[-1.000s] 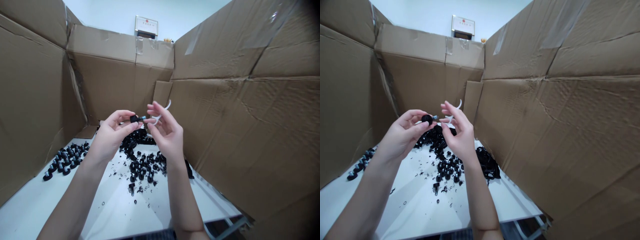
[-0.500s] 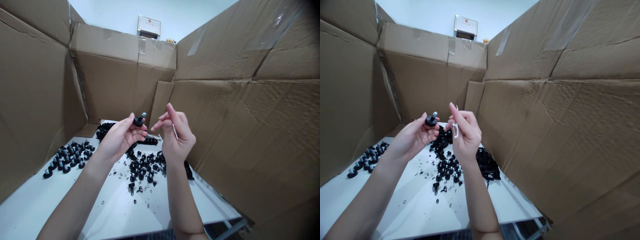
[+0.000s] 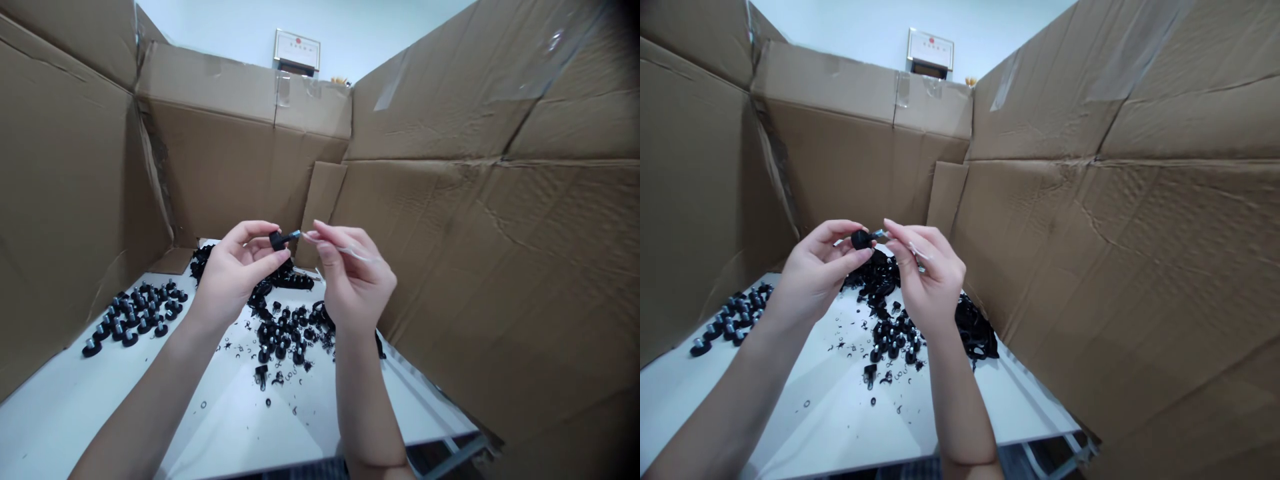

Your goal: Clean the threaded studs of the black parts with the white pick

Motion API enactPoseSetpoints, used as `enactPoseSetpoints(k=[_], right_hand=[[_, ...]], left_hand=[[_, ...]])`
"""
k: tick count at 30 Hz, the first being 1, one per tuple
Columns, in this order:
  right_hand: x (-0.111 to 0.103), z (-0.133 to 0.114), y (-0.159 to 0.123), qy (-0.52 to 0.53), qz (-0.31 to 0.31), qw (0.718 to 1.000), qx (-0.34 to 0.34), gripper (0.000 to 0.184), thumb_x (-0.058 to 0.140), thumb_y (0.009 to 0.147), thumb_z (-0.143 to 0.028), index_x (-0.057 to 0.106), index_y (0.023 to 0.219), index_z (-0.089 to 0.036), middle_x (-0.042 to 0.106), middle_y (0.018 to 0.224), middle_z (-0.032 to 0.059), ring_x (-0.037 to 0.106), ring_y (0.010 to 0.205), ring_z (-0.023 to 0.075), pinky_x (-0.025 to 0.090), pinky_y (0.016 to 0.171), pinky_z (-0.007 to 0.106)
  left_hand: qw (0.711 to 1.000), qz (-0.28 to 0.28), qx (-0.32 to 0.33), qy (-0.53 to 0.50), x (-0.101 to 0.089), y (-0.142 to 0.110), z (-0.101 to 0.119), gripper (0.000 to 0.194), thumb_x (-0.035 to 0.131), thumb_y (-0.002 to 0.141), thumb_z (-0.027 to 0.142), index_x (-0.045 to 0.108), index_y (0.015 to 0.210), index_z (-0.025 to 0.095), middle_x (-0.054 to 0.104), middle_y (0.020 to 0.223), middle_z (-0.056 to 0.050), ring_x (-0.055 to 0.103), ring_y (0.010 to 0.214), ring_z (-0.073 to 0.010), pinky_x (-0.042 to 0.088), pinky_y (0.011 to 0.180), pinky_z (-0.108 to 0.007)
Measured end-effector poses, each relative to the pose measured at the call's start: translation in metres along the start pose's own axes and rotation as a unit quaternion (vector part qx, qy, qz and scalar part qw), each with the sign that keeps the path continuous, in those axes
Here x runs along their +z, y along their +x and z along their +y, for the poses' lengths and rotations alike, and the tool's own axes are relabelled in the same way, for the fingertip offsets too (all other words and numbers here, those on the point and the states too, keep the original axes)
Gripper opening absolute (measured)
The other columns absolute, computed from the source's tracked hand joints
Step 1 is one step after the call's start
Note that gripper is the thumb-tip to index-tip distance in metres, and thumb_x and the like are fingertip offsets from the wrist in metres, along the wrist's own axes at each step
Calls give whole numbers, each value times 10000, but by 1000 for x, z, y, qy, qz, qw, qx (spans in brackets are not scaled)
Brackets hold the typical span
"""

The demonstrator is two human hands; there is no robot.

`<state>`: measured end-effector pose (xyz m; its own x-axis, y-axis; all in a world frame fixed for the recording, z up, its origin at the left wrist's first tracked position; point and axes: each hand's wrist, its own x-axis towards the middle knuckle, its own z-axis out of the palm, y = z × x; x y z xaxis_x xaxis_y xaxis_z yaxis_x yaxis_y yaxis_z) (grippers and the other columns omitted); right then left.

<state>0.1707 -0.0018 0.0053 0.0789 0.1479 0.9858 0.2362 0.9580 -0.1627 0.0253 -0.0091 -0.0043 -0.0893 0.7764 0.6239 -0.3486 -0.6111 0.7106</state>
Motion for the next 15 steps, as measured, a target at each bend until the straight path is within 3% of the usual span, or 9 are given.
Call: enactPoseSetpoints(k=[7, 15], right_hand=[[2, -1, -2, -51, 1, 999, -3, 148, 600, 893, -196, 728, 940, -253, 760, 859, 13, 703, 765, 151, 583, 656, 318], [5, -2, -4, -54, 13, 998, -35, 174, 606, 883, -145, 724, 952, -253, 762, 872, 6, 697, 745, 129, 590, 657, 291]], left_hand=[[993, 10, 93, 77, 1, -2, -1, 248, 778, 702, 145, 660, 908, 216, 662, 950, 0, 654, 875, -122, 547, 830, -259], [962, 36, 209, 171, 6, -7, -1, 189, 697, 760, 72, 679, 872, 223, 634, 1027, -12, 636, 969, -137, 546, 866, -272]])
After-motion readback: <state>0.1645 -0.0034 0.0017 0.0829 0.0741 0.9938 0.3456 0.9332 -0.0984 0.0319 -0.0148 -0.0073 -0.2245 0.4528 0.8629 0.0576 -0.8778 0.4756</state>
